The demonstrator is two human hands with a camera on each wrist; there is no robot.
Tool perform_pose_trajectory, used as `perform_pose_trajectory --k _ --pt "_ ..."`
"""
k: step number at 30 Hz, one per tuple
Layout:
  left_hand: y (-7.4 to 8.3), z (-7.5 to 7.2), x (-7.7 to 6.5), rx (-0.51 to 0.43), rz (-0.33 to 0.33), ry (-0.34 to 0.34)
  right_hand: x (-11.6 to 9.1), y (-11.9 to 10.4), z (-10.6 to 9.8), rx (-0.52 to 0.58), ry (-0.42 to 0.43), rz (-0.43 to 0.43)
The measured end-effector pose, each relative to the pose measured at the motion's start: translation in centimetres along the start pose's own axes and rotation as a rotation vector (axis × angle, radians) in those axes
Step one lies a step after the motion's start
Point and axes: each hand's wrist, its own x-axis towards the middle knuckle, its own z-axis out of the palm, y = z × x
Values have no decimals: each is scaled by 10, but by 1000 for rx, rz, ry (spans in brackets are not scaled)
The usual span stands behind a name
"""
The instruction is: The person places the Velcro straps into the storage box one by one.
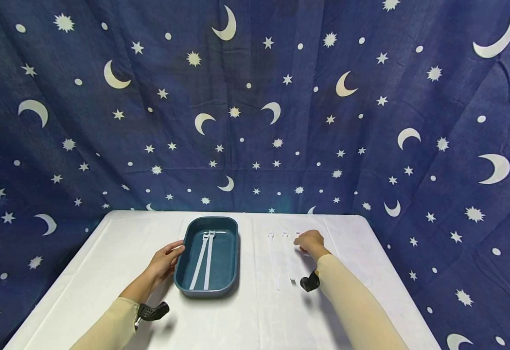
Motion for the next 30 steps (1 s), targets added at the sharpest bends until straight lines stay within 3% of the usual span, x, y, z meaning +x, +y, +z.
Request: perform_pose_trajectory --k 12,23,30 --pt "0 0 0 5 -6 1 -3 22 0 -86 13 2" --pt "-1 2 -1 11 7 2 -10 29 6 -170 72 -122" --pt "0 3 0 6 0 12 -10 27 8 -182 83 -134"
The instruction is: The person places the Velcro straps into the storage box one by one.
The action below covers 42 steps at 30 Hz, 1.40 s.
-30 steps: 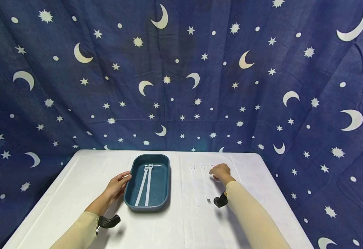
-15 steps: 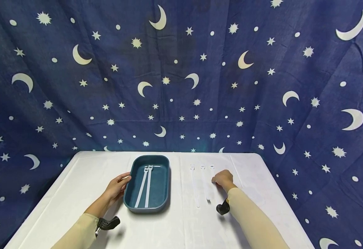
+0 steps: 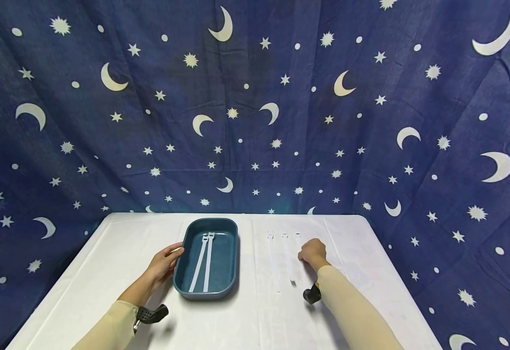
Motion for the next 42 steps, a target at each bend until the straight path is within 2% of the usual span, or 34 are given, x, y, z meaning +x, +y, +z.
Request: perform_pose_trajectory --k 22,42 --pt "1 2 -4 -3 -4 12 5 1 -1 -2 -36 31" --pt "-3 -1 0 -2 -7 -1 13 -5 1 20 -46 175"
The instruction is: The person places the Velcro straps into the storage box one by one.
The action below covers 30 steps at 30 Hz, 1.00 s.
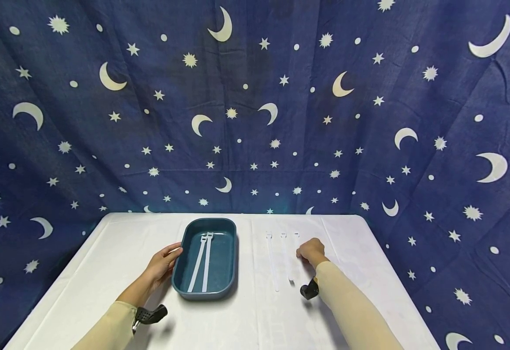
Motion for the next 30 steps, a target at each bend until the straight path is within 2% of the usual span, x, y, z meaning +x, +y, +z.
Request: perform_pose_trajectory --k 5,12,16,22,30 --pt "1 0 -1 1 -5 -2 1 -1 -1 -12 -14 34" --pt "2 -1 0 -4 -11 -9 1 0 -4 66 -40 59" --pt "1 0 0 -10 -13 -7 3 2 -4 64 -50 75" --pt "1 0 0 -2 -17 -9 7 2 -2 -5 -75 49" --pt "1 -1 -1 -3 -8 -8 4 4 -4 66 -108 -11"
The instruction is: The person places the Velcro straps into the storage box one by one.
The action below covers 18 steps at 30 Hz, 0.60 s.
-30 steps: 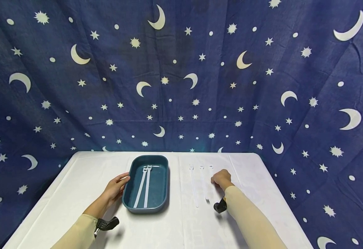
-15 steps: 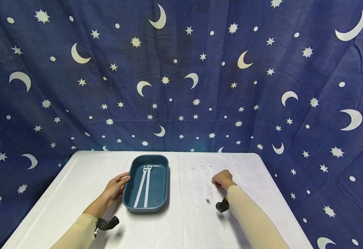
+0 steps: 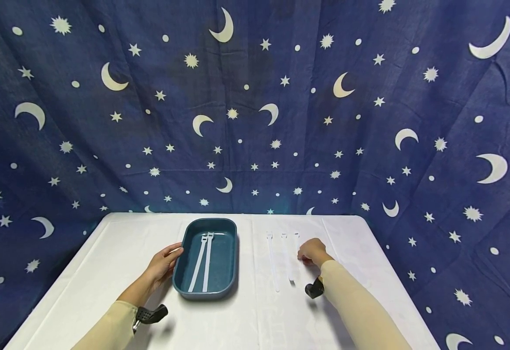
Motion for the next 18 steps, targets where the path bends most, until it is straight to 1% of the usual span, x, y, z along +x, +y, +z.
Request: perform_pose_trajectory --k 5,7,18 --pt "0 1 0 -11 -1 7 -5 5 -4 56 -55 -80" --pt "0 1 0 -14 -2 4 -6 7 -5 78 -66 -99" --pt "0 1 0 -7 2 2 0 15 -2 45 -38 -163"
